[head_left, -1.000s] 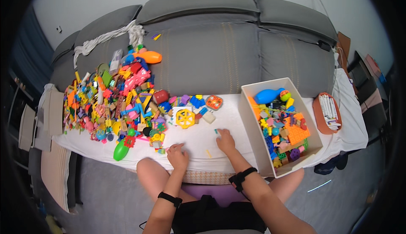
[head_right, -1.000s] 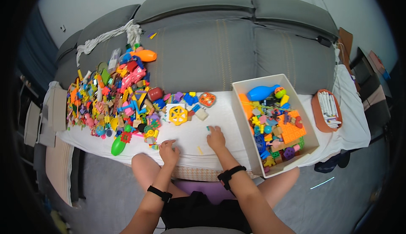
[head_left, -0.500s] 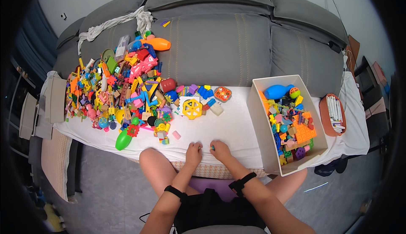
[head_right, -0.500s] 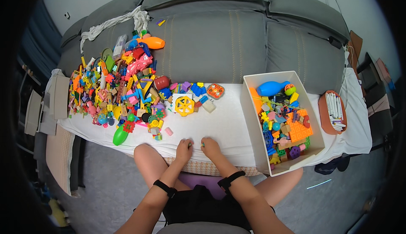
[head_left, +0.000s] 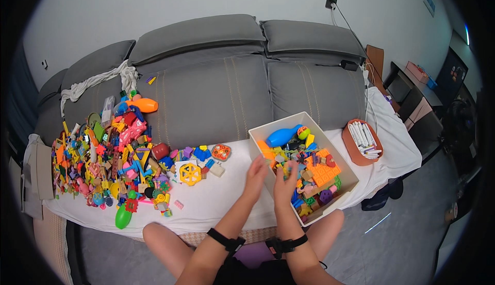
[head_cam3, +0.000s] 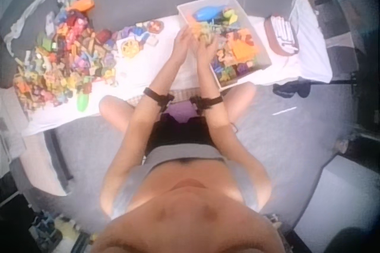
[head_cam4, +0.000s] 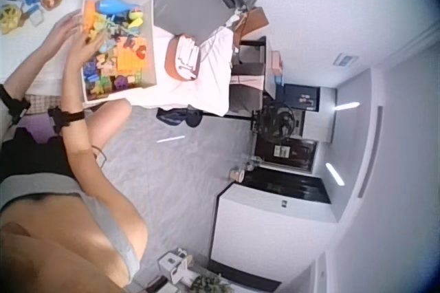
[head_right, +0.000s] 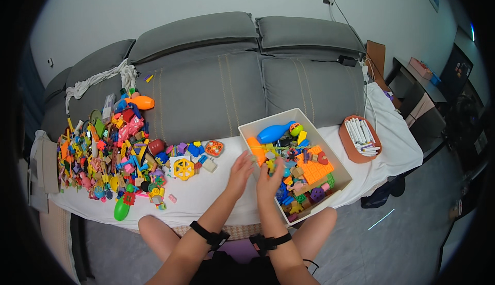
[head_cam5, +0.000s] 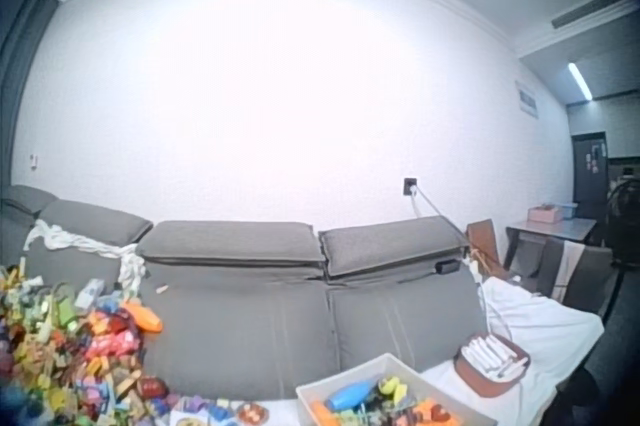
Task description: The person picks up toy blocks and various plastic items from the surface of a bed and places them into a storage container.
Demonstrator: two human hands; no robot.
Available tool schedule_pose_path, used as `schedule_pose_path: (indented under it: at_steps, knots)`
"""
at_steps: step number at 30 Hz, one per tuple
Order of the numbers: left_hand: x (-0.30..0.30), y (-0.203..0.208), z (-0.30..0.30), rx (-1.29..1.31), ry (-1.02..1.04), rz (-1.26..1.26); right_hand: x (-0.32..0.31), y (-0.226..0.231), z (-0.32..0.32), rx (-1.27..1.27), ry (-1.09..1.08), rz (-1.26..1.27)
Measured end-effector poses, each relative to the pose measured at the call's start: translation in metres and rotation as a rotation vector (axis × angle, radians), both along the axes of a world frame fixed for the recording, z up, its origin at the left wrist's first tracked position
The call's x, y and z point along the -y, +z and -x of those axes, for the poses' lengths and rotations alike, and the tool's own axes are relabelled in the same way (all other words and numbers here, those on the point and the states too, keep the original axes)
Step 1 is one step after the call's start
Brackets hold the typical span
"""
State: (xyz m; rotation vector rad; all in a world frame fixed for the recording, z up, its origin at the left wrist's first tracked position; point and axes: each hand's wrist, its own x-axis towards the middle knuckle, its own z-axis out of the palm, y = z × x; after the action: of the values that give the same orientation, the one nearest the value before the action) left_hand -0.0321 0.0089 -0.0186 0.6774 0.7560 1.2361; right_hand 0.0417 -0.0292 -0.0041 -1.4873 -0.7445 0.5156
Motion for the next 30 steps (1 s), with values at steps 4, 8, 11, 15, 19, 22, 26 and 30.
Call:
schedule_pose_path:
  at_steps: [4,8,11,15,19,22,26,30]
  knots:
    - [-0.016,-0.012,0.012,-0.335,0.087,-0.315,-0.008,0.006,0.02,0.636,-0.265,-0.115]
    - [-0.036,-0.067,0.085,-0.662,0.21,-0.275,-0.042,-0.027,0.06,0.603,0.258,-0.144]
    - [-0.062,-0.093,0.153,-1.026,0.349,-0.444,-0.084,-0.059,0.094,0.599,0.397,-0.08]
    - [-0.116,-0.09,0.218,-1.363,0.466,-0.535,-0.155,-0.094,0.114,0.714,0.505,-0.023]
    - [-0.176,-0.102,0.265,-1.624,0.452,-0.478,-0.218,-0.139,0.114,0.853,0.478,0.067]
    - [-0.199,-0.107,0.274,-1.786,0.124,-0.328,-0.246,-0.172,0.115,0.959,0.41,0.161]
    - [-0.198,-0.105,0.26,-1.727,-0.106,-0.248,-0.252,-0.139,0.14,0.528,0.865,0.441]
    - [-0.209,-0.109,0.265,-1.54,0.152,-0.366,-0.266,-0.144,0.164,0.785,0.707,0.024]
